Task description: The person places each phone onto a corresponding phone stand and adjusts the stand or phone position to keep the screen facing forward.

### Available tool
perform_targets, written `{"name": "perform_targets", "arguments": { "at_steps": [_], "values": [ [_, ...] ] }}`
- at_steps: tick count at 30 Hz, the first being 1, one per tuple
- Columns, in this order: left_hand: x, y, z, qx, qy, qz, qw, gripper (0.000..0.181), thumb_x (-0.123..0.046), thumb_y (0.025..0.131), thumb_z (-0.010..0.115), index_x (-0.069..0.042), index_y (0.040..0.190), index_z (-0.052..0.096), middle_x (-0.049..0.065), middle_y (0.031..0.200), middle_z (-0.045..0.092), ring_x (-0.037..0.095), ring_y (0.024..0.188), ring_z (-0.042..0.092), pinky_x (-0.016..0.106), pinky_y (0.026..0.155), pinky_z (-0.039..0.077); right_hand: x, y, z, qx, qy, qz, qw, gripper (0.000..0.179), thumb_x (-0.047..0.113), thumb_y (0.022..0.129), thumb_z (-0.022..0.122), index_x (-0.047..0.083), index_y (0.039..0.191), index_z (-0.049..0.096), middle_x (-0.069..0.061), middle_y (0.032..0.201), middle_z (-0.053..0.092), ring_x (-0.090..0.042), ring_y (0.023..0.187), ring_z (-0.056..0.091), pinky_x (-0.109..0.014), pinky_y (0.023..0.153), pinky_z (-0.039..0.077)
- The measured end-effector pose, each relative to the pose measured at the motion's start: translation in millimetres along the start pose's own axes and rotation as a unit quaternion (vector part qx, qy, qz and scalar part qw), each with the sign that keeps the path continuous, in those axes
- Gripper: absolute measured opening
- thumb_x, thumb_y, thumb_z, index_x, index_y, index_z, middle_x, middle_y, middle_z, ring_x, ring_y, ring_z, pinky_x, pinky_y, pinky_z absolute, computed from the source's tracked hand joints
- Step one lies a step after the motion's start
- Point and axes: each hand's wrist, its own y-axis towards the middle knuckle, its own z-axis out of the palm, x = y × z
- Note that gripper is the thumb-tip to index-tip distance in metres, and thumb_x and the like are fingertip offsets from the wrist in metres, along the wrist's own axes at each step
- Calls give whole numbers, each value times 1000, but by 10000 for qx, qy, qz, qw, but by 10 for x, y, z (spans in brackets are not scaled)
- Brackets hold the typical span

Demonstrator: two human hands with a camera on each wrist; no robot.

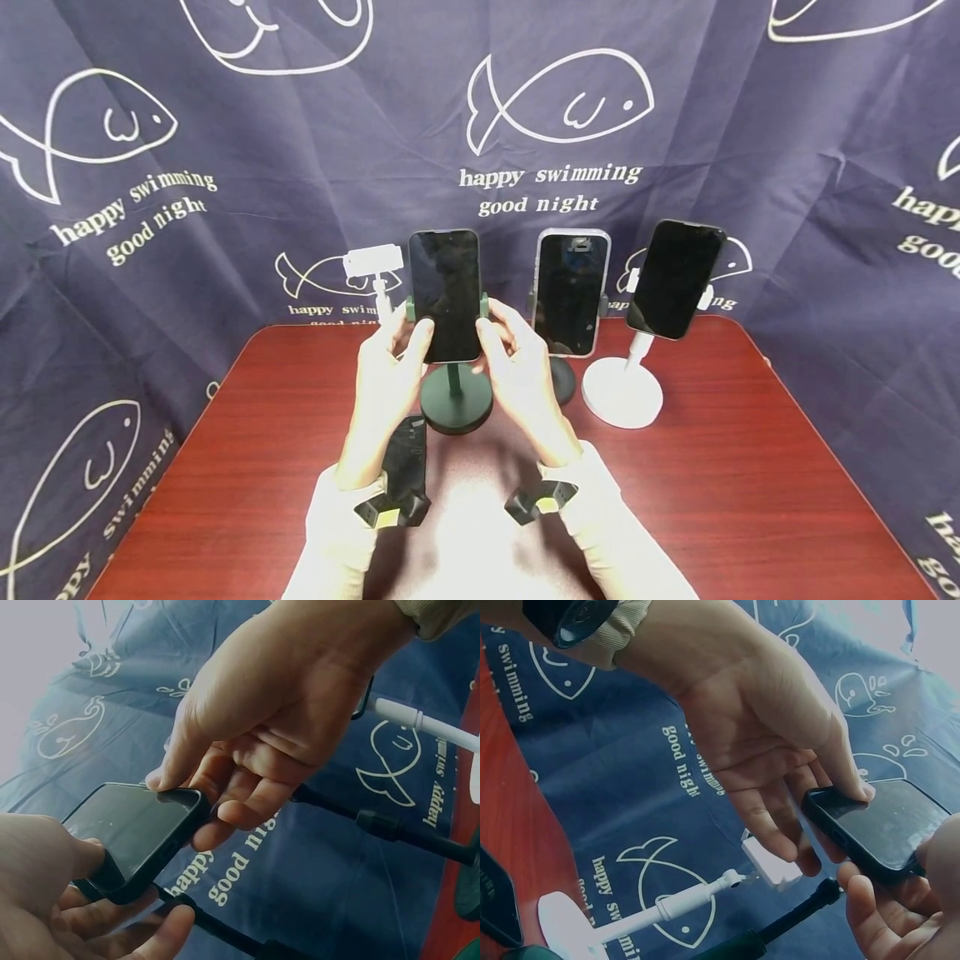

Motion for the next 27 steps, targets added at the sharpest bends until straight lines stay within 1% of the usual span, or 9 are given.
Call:
{"name": "perform_targets", "arguments": {
  "at_steps": [2, 4, 9, 13, 15, 17, 21, 24, 27],
  "values": [
    [8, 3, 18, -24, -78, -35, 10000, 38, -25, 100, 69, -10, 134, 67, 16, 107, 77, 25, 104, 75, 42, 94, 58, -6, 2, -12, 3, -46, -37, 10000, 40, 15, 103, 64, 4, 141, 59, -19, 84, 74, -16, 56, 67, -23, 57, 51],
    [13, 2, 35, -33, -109, -28, 9999, 38, -23, 99, 70, -8, 134, 67, 17, 110, 77, 27, 104, 75, 43, 94, 59, -7, 4, -29, -19, -84, -49, 10000, 40, 14, 102, 64, 4, 141, 59, -19, 83, 74, -17, 56, 67, -22, 57, 50],
    [29, 0, 67, -18, 15, 12, 10000, 40, -29, 99, 71, -11, 135, 68, 13, 111, 77, 23, 101, 76, 32, 86, 60, -5, 25, -66, -91, -100, -127, 9998, 39, 13, 102, 63, 3, 140, 60, -20, 85, 74, -18, 57, 67, -22, 57, 49],
    [41, 3, 82, -182, 264, 80, 9995, 41, -32, 99, 71, -15, 135, 68, 9, 110, 79, 20, 100, 76, 35, 86, 58, 7, 36, -69, -34, -112, -165, 9998, 39, 14, 103, 63, 4, 140, 60, -20, 83, 74, -19, 57, 67, -23, 58, 50],
    [50, 7, 94, -268, 227, 91, 9993, 42, -31, 98, 71, -14, 137, 67, 9, 112, 78, 20, 103, 76, 38, 89, 58, 12, 39, -66, -28, -138, -162, 9998, 39, 15, 103, 63, 4, 141, 60, -20, 82, 73, -20, 57, 67, -23, 58, 50],
    [61, 15, 109, -316, 206, 161, 9992, 42, -30, 98, 72, -12, 136, 68, 10, 111, 78, 22, 102, 76, 35, 89, 58, 9, 42, -64, -65, -194, -159, 9997, 40, 15, 103, 63, 5, 141, 60, -20, 81, 73, -20, 57, 67, -23, 57, 50],
    [100, 23, 140, -253, -110, 190, 9994, 42, -27, 98, 73, -14, 137, 67, 11, 108, 78, 32, 83, 78, 23, 77, 60, -1, 44, -64, -180, -244, -120, 9995, 40, 15, 102, 65, 6, 141, 61, -20, 84, 75, -22, 57, 68, -22, 56, 49],
    [117, 11, 146, -250, -259, 98, 9993, 45, -26, 97, 73, -15, 139, 65, 13, 107, 78, 27, 64, 77, 17, 70, 58, -9, 37, -66, -164, -260, -133, 9994, 40, 15, 102, 65, 6, 141, 61, -19, 83, 74, -23, 57, 67, -22, 56, 49],
    [120, 7, 144, -288, -179, 80, 9994, 46, -28, 97, 74, -15, 140, 65, 13, 103, 79, 15, 60, 75, 14, 68, 55, -17, 36, -74, -92, -306, -148, 9994, 40, 16, 102, 64, 6, 141, 60, -19, 82, 73, -23, 57, 66, -23, 56, 48]
  ]
}}
